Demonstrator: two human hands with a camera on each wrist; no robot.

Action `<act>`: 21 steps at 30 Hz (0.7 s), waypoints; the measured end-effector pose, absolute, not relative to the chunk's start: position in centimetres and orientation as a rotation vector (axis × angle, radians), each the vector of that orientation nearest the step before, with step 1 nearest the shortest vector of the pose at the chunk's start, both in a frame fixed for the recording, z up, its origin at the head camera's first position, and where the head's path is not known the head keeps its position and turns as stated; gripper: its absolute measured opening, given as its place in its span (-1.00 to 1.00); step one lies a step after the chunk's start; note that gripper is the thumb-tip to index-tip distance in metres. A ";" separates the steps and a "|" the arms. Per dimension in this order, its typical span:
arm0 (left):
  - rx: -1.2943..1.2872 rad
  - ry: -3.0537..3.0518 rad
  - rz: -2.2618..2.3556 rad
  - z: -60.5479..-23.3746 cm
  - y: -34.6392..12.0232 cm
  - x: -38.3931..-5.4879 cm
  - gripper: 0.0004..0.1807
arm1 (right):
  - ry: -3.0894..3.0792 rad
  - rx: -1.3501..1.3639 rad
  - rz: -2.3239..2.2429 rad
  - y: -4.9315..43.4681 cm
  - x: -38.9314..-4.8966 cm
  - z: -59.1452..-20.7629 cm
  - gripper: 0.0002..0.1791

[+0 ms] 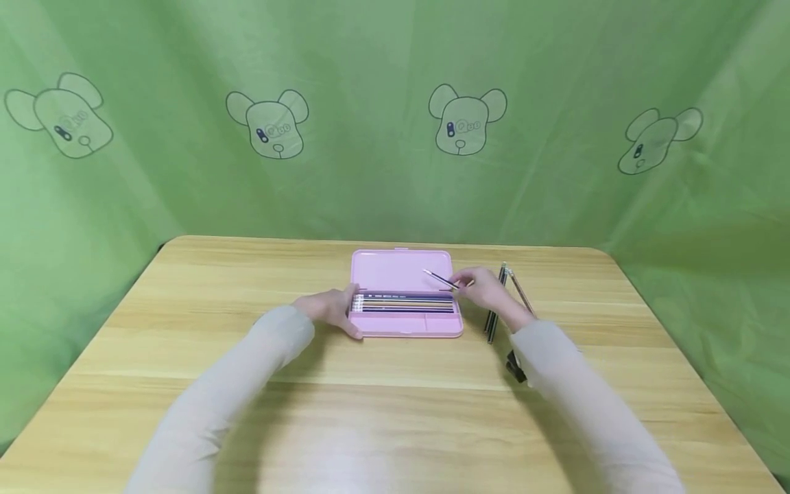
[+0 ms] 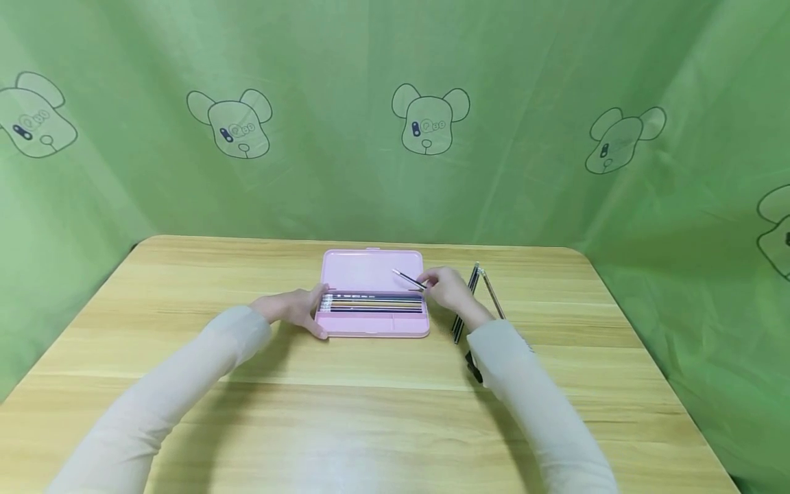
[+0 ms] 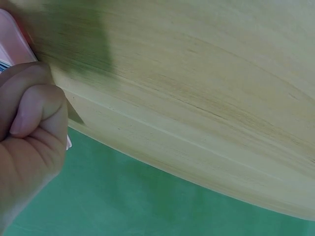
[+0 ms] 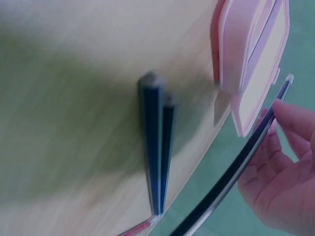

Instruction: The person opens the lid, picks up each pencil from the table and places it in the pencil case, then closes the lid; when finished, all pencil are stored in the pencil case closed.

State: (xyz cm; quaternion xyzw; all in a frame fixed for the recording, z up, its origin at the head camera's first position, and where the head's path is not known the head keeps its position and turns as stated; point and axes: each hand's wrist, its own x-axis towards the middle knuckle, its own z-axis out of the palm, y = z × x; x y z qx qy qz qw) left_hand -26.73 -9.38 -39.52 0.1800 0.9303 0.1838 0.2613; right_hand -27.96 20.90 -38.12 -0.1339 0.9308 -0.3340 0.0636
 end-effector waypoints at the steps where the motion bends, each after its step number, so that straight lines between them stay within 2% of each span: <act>1: 0.483 2.520 0.493 -39.4 -9.4 -26.6 0.19 | 2.805 -0.445 -1.000 20.5 -28.0 -38.2 -0.70; 10: 0.493 2.530 0.478 -39.1 -9.5 -26.5 0.18 | 2.784 -0.768 -0.823 16.7 -28.2 -39.1 -0.73; 21: 0.500 2.526 0.498 -39.4 -9.5 -26.5 0.17 | 2.757 -0.884 -0.728 13.4 -28.6 -39.7 -0.74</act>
